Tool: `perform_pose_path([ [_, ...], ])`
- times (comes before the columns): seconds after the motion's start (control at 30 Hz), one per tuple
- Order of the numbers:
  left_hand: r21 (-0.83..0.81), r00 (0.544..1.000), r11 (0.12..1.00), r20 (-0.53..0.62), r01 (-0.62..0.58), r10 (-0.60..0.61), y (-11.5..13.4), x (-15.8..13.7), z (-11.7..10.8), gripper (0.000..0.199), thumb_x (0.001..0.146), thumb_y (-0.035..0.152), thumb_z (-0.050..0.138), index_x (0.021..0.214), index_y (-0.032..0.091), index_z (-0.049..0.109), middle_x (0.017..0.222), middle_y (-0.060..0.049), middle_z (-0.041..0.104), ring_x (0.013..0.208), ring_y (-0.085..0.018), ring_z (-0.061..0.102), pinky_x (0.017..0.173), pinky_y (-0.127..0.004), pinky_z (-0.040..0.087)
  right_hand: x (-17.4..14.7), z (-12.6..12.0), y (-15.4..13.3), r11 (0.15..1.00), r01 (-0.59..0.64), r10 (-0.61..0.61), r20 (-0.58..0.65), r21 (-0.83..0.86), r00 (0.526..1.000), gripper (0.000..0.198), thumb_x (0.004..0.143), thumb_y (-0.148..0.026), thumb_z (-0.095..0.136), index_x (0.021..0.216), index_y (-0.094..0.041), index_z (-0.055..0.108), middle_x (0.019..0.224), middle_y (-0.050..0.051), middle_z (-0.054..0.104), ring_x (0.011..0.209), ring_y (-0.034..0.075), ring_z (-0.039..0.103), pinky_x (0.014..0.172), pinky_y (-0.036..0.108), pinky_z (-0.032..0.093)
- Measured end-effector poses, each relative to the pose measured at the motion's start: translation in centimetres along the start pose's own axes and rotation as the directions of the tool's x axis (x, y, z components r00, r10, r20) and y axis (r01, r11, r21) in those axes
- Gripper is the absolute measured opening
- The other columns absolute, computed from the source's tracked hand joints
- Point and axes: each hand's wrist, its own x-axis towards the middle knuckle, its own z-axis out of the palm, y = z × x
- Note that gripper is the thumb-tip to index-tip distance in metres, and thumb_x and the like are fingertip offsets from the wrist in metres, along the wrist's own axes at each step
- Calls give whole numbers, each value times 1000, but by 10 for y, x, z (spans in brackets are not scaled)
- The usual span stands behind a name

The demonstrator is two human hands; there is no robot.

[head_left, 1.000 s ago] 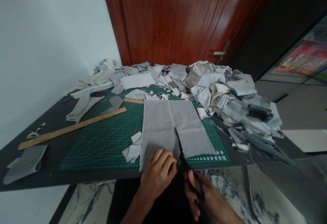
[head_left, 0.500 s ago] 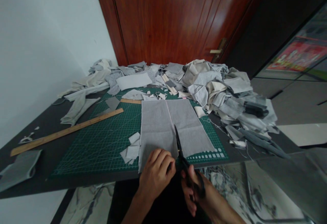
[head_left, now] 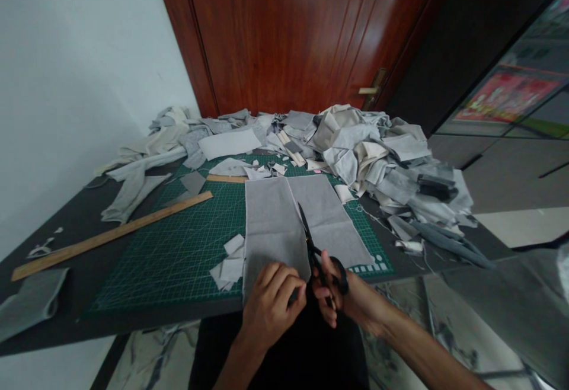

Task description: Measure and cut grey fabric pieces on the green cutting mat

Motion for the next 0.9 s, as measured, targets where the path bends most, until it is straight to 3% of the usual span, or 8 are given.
perform_pose_path([
  [0.43, -4, 1000, 1000, 3, -13, 13, -2, -3, 0, 14, 93, 9, 56, 84, 19, 57, 85, -2, 67, 83, -18, 59, 79, -33, 47, 5, 9, -4, 993, 76, -83, -82, -92, 993, 66, 74, -84, 62, 87, -20, 46, 58, -10, 43, 39, 7, 46, 40, 22, 45],
  [0.63, 1, 1000, 1000, -8, -18, 18, -2, -4, -1, 14, 93, 10, 56, 83, 19, 56, 84, -2, 67, 83, -18, 59, 79, -34, 47, 9, 10, 0, 984, 119, -129, -69, -134, 989, 64, 76, -81, 62, 73, -20, 44, 57, -9, 39, 40, 7, 45, 40, 22, 44],
  [0.9, 24, 1000, 1000, -8, -6, 6, -1, -3, -2, 14, 92, 11, 57, 82, 20, 58, 79, -2, 66, 82, -18, 60, 79, -33, 49, 8, 1, 0, 968, 136, -152, -61, -212, 986, 64, 75, -81, 63, 70, -20, 43, 57, -9, 37, 39, 5, 41, 39, 20, 39],
])
